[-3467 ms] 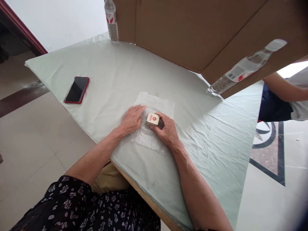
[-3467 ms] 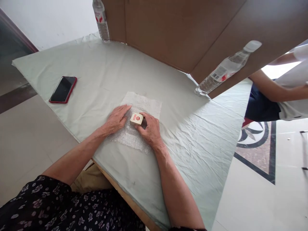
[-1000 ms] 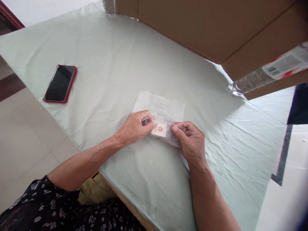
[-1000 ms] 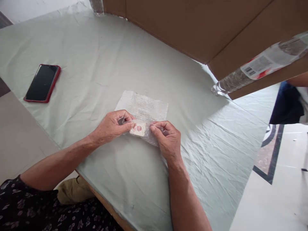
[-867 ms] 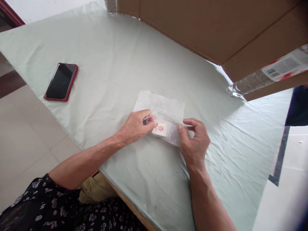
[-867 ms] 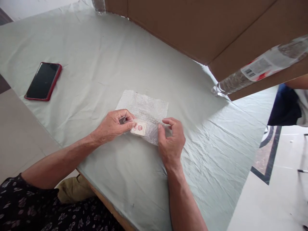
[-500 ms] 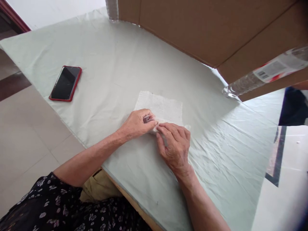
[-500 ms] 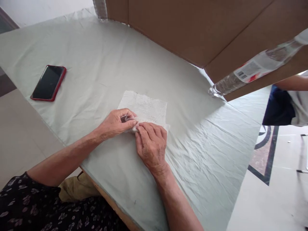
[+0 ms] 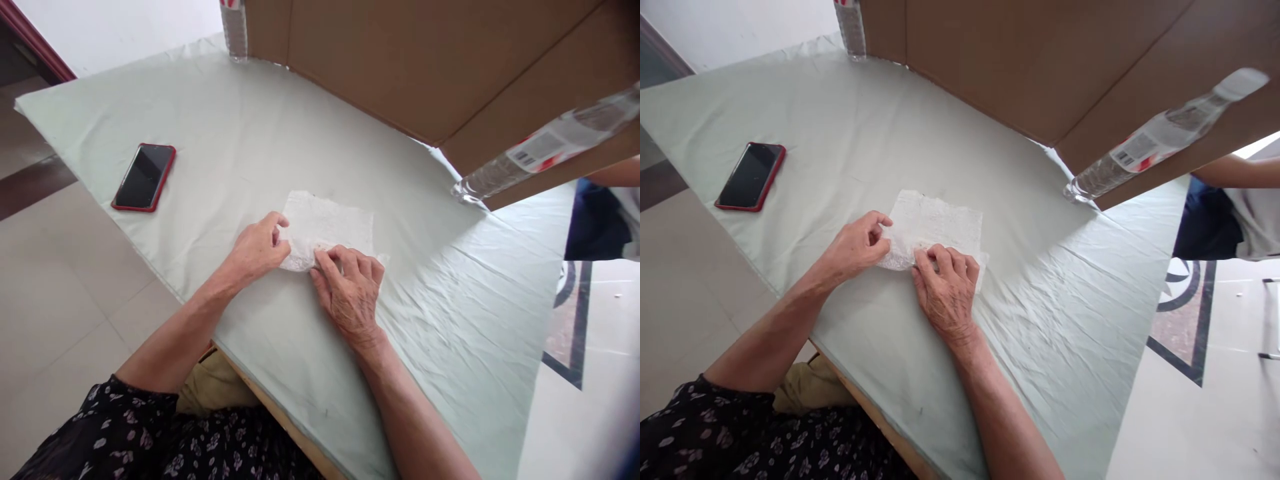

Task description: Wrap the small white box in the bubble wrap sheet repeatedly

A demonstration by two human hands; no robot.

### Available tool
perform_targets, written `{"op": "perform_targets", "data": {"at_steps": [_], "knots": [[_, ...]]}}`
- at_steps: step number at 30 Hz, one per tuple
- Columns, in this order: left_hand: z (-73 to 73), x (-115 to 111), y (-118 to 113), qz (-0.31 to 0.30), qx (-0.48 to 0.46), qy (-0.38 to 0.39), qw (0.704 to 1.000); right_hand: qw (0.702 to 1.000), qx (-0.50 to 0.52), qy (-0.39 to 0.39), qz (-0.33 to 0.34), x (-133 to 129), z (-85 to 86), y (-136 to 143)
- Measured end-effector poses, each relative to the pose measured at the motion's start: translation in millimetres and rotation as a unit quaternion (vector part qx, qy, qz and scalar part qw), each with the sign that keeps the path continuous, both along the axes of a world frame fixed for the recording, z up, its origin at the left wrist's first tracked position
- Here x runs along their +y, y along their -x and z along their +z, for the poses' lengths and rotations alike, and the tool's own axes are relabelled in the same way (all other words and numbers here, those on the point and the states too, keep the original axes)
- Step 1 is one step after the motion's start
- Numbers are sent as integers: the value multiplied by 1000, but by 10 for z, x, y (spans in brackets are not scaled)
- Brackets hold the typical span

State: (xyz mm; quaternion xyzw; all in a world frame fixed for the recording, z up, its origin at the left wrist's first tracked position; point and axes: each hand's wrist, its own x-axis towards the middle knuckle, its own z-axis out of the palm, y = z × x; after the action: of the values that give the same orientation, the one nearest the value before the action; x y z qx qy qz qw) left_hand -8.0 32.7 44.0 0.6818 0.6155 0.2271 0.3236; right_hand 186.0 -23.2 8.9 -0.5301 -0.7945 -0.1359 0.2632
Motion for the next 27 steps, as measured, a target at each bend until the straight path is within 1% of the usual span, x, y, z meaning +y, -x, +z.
{"op": "perform_targets", "data": {"at_steps": [2,4,6,8,11,14,16,19,21,23,25,27], "knots": [[11,-51,95,35,35,-9,999,1000,-9,-4,0,-1,4,7],[17,-115,201,56,48,0,997,1000,-13,-4,1,-3,5,13],[28,-177,286,64,47,38,996,1000,-14,-1,1,-3,3,20],[45,-219,321,63,22,90,994,1000,-13,2,0,-1,0,27],[63,-223,267,67,-29,139,988,1000,-14,5,-1,2,2,38],[36,-166,145,52,-88,159,982,1000,-13,11,-1,1,8,44],[-4,-122,66,50,-125,156,979,1000,-11,18,-1,0,13,46],[-47,-93,-25,77,-170,129,974,1000,-11,26,0,-1,16,47],[-42,-102,-69,101,-194,109,970,1000,-11,26,1,-2,15,45],[-20,-114,-98,121,-212,104,964,1000,-11,27,3,-2,14,42],[1,-110,-105,115,-230,123,958,1000,-10,25,6,-2,14,38],[8,-83,-88,86,-233,148,957,1000,-8,20,8,-1,15,36]]}}
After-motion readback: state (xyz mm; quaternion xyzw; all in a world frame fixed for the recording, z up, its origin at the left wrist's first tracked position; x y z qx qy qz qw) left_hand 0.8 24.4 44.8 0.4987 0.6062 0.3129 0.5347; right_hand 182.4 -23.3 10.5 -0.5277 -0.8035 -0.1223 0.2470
